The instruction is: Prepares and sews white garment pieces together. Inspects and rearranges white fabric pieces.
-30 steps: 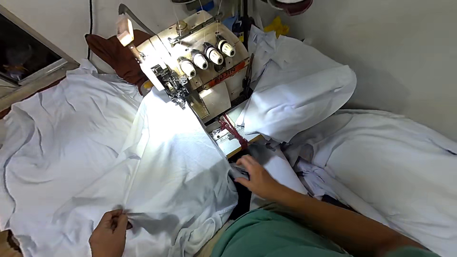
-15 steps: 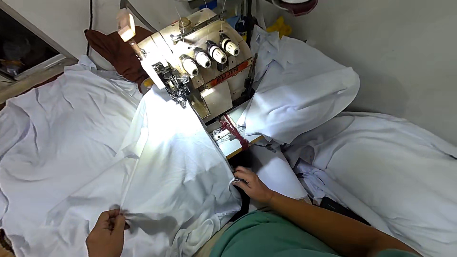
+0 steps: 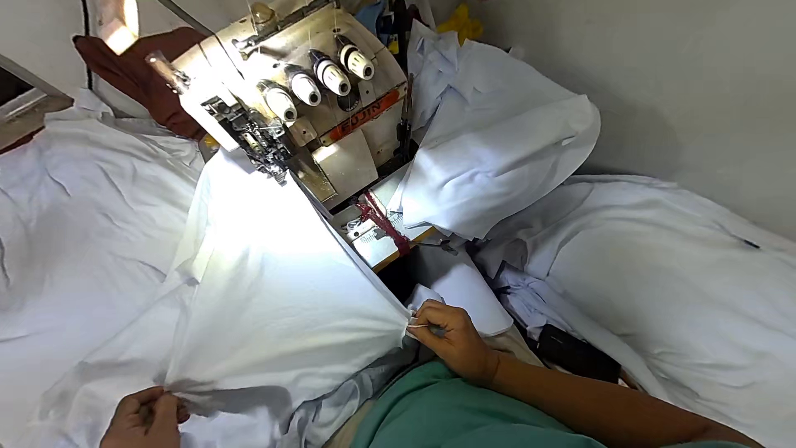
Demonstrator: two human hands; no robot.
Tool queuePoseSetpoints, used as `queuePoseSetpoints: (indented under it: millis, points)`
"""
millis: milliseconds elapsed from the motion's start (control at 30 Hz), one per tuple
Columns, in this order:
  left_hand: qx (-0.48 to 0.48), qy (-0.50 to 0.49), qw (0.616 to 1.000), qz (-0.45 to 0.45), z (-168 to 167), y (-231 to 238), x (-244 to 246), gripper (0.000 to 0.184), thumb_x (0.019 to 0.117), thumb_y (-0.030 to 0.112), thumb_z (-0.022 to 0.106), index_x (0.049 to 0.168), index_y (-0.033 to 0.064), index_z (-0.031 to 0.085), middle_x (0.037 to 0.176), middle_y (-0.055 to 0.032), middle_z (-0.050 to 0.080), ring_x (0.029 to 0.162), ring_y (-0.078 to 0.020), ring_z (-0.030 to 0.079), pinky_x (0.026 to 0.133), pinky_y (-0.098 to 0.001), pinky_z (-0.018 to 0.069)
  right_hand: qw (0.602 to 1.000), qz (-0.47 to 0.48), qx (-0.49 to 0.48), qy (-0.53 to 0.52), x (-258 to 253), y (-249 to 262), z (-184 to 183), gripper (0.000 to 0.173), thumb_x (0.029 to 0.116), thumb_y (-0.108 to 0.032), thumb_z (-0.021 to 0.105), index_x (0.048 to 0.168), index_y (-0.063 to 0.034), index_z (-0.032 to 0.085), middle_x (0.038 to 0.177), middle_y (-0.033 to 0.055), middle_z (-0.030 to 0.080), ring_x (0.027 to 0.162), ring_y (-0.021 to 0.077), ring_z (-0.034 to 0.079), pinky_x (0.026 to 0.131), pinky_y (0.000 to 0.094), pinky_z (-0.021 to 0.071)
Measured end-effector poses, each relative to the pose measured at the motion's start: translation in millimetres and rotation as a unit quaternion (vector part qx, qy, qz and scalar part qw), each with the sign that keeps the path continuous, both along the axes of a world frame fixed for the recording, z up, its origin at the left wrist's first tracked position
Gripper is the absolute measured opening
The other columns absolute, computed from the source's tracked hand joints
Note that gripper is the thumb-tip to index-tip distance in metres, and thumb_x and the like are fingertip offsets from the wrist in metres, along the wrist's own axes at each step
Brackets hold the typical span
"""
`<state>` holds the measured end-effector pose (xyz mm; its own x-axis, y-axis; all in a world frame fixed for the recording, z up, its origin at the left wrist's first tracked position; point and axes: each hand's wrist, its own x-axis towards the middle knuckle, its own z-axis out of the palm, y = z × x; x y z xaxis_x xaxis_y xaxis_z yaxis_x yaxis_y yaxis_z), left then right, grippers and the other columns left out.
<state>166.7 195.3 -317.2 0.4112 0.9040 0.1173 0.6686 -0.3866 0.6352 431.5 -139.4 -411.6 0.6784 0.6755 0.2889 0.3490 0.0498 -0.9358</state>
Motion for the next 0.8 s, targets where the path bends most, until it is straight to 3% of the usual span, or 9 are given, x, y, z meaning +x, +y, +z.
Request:
queuePoseSetpoints:
  millis: [267,333,367,467,500,567,633,733,800]
  points:
    - [0.005,0.050,0.999,-0.009,-3.2,-4.3,3.3,0.027,0.0967,0.005,0.049,0.115,-0.0143,0.052,0.079,-0.0059,0.055,0.060,-0.0027,0.053,0.058,-0.0229,0.0508,0.996,-0.042,-0.028,0.067,-0.6,7.3,0.6,0.029,0.0949,-0.017,0.066,0.069,-0.0042,0.060,0.068,0.0003,0.056,0.064,0.0020,0.053,0.059,0.0157,0.0442]
    - [0.006,0.026,0.998,-0.048,9.6,-12.4,5.8,0.035,0.0948,0.003,0.053,0.123,-0.0166,0.046,0.087,-0.0107,0.058,0.065,-0.0048,0.055,0.060,-0.0247,0.0505,0.991,-0.045,-0.039,0.123,0.1,9.1,2.7,0.027,0.0947,-0.018,0.067,0.073,-0.0059,0.056,0.064,-0.0021,0.052,0.059,0.0010,0.049,0.056,0.0160,0.0407]
    - [-0.006,-0.008,0.995,-0.097,16.6,-18.6,8.1,0.033,0.0946,0.003,0.054,0.122,-0.0132,0.045,0.089,-0.0052,0.057,0.067,-0.0007,0.056,0.060,-0.0209,0.0511,0.986,-0.039,-0.048,0.155,1.3,9.6,3.6,0.023,0.0947,-0.018,0.068,0.080,-0.0060,0.056,0.065,-0.0024,0.053,0.059,0.0017,0.050,0.057,0.0173,0.0427]
    - [-0.204,-0.103,0.925,-0.303,20.3,-49.3,22.2,0.016,0.1015,0.016,0.060,0.115,0.0249,0.064,0.095,0.0158,0.070,0.075,0.0012,0.066,0.066,-0.0213,0.0584,0.971,0.021,-0.075,0.228,8.6,9.5,3.6,0.020,0.0975,-0.019,0.068,0.112,-0.0061,0.064,0.073,-0.0028,0.063,0.063,0.0020,0.055,0.064,0.0204,0.0478]
    - [-0.277,-0.078,0.888,-0.359,9.7,-64.0,31.6,0.015,0.1022,0.023,0.060,0.113,0.0266,0.070,0.096,0.0144,0.072,0.075,0.0000,0.068,0.068,-0.0229,0.0594,0.968,0.053,-0.080,0.232,11.6,9.3,5.8,0.020,0.0990,-0.020,0.065,0.112,-0.0050,0.067,0.076,-0.0028,0.063,0.066,0.0014,0.056,0.066,0.0206,0.0482]
    - [-0.404,-0.002,0.818,-0.409,-30.5,-98.0,49.4,0.027,0.1031,0.029,0.058,0.117,0.0108,0.071,0.099,0.0027,0.075,0.080,-0.0075,0.072,0.073,-0.0305,0.0624,0.970,0.129,-0.068,0.194,15.1,6.6,18.6,0.020,0.1016,-0.019,0.058,0.106,-0.0021,0.069,0.081,-0.0016,0.064,0.070,0.0001,0.056,0.068,0.0190,0.0482]
    - [-0.500,-0.027,0.798,-0.335,-85.8,-126.8,48.9,0.041,0.1025,0.038,0.053,0.118,0.0032,0.068,0.098,-0.0033,0.075,0.081,-0.0111,0.072,0.076,-0.0330,0.0611,0.970,0.210,-0.021,0.123,13.3,1.8,38.8,0.021,0.1046,-0.018,0.055,0.103,-0.0002,0.067,0.081,0.0031,0.063,0.070,0.0024,0.055,0.065,0.0190,0.0476]
    - [-0.580,-0.367,0.725,-0.054,-112.9,-153.7,47.0,0.061,0.0922,0.065,0.058,0.116,0.0094,0.069,0.100,-0.0086,0.076,0.091,-0.0217,0.074,0.081,-0.0413,0.0618,0.959,0.270,0.062,0.051,10.5,3.3,45.7,0.022,0.1063,-0.019,0.054,0.100,-0.0004,0.064,0.083,0.0060,0.062,0.076,0.0043,0.058,0.069,0.0171,0.0483]
    - [-0.474,-0.439,0.760,0.076,-97.0,-157.5,47.3,0.040,0.1090,0.046,0.037,0.125,0.0143,0.056,0.103,0.0011,0.075,0.095,-0.0134,0.073,0.084,-0.0371,0.0620,0.957,0.273,0.072,0.059,12.3,5.5,35.4,0.022,0.1051,-0.018,0.055,0.097,0.0010,0.063,0.089,0.0090,0.060,0.087,0.0102,0.058,0.078,0.0216,0.0484]
